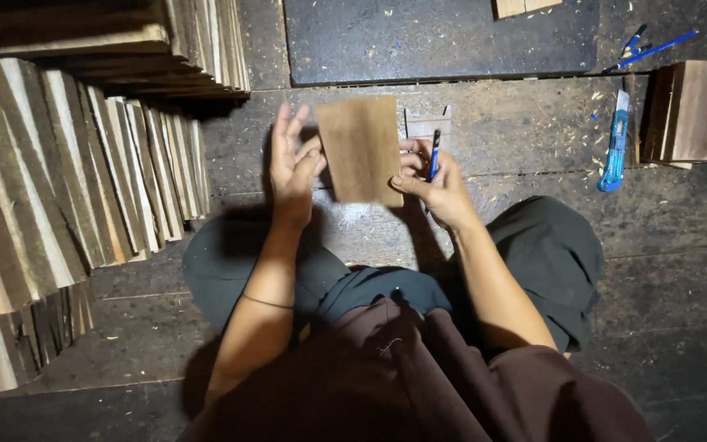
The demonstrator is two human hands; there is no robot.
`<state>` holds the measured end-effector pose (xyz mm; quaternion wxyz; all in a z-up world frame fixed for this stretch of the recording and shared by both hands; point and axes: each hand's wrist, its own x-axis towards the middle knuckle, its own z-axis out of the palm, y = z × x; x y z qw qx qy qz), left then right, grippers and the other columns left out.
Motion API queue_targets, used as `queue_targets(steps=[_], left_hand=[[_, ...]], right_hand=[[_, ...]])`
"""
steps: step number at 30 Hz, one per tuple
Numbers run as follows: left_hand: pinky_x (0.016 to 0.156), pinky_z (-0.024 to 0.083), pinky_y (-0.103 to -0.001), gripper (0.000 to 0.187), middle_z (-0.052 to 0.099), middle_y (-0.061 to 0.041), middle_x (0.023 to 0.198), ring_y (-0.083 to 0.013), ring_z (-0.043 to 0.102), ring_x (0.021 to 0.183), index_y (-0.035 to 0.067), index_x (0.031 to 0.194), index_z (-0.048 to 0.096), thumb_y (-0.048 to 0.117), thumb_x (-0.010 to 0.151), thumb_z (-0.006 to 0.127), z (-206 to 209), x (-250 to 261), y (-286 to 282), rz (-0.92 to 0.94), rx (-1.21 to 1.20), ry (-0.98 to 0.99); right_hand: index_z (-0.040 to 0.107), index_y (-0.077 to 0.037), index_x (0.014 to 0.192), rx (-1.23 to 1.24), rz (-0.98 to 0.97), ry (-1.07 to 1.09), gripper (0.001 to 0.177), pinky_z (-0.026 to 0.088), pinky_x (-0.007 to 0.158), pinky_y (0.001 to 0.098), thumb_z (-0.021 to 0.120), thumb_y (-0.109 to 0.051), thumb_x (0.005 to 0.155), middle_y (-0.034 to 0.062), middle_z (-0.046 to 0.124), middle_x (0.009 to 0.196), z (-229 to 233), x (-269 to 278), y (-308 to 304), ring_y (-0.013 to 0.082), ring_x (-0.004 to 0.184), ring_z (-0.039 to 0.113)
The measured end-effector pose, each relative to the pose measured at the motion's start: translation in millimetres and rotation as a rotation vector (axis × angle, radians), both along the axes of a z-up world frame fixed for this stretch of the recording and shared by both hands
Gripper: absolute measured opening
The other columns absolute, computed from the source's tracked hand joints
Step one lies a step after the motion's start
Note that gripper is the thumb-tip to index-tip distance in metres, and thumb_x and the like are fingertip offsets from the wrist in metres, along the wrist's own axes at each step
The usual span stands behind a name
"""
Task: The person sits on the floor and uses a blue pen to mark lines on small rectangular wooden pieces. They repeatedly pick up a piece, draw lines, and place it back down, handling the wood one at a time.
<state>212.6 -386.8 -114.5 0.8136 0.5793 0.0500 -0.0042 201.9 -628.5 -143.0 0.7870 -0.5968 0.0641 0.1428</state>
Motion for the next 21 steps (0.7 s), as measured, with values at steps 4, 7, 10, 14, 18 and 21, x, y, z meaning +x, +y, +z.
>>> queue_targets(steps=[4, 7, 10, 14, 18, 21], left_hand=[[0.090, 0.059, -0.037, 0.021, 0.070, -0.012, 0.104, -0.0220, 0.069, 0.096, 0.004, 0.109, 0.066, 0.003, 0.088, 0.065, 25.2, -8.5, -7.7, 0.012, 0.184, 0.004], [0.086, 0.060, -0.036, 0.011, 0.079, -0.001, 0.095, -0.0235, 0.077, 0.093, 0.011, 0.091, 0.079, 0.003, 0.084, 0.077, -10.5, -3.8, -7.8, 0.011, 0.473, -0.489], [0.096, 0.059, -0.041, 0.013, 0.080, -0.006, 0.099, -0.0287, 0.077, 0.099, 0.007, 0.089, 0.078, -0.002, 0.092, 0.069, 32.3, -7.3, -12.1, -0.005, 0.484, -0.666], [0.089, 0.061, -0.043, 0.009, 0.079, -0.011, 0.103, -0.0329, 0.077, 0.094, 0.004, 0.093, 0.074, -0.003, 0.092, 0.068, 31.9, -5.5, -10.8, 0.087, 0.466, -0.755], [0.085, 0.063, -0.040, 0.011, 0.079, -0.006, 0.097, -0.0293, 0.078, 0.088, 0.009, 0.083, 0.075, 0.004, 0.092, 0.072, 23.1, -5.6, -7.5, 0.167, 0.524, -0.823], [0.086, 0.063, -0.037, 0.020, 0.078, -0.005, 0.091, -0.0274, 0.078, 0.086, 0.007, 0.071, 0.072, -0.002, 0.088, 0.077, 37.3, -8.1, -6.0, 0.154, 0.531, -0.828]], right_hand=[[0.071, -0.001, 0.112, -0.351, -0.073, -0.251, 0.037, 0.056, 0.094, 0.0356, 0.087, 0.004, 0.079, 0.0123, 0.075, 0.099, -27.4, -6.1, 2.0, 0.0185, 0.097, 0.069], [0.066, 0.003, 0.100, -0.336, -0.137, -0.422, 0.023, 0.053, 0.100, 0.0430, 0.083, 0.002, 0.084, 0.0213, 0.075, 0.104, -25.5, 2.1, 5.4, 0.0321, 0.108, 0.071], [0.062, 0.001, 0.092, -0.359, -0.194, -0.524, 0.019, 0.048, 0.107, 0.0494, 0.081, 0.002, 0.088, 0.0212, 0.075, 0.107, -13.0, 4.7, 10.0, 0.0372, 0.118, 0.067], [0.060, 0.002, 0.086, -0.315, -0.272, -0.597, 0.022, 0.046, 0.109, 0.0546, 0.082, -0.002, 0.088, 0.0257, 0.073, 0.112, -16.1, 5.9, 16.8, 0.0410, 0.118, 0.067], [0.061, -0.002, 0.082, -0.328, -0.328, -0.642, 0.024, 0.048, 0.105, 0.0504, 0.085, -0.006, 0.087, 0.0223, 0.071, 0.114, -23.2, 5.1, 19.3, 0.0402, 0.118, 0.067], [0.064, -0.004, 0.084, -0.377, -0.321, -0.660, 0.019, 0.050, 0.102, 0.0496, 0.083, 0.001, 0.088, 0.0212, 0.065, 0.117, -22.0, 5.5, 14.5, 0.0409, 0.116, 0.066]])
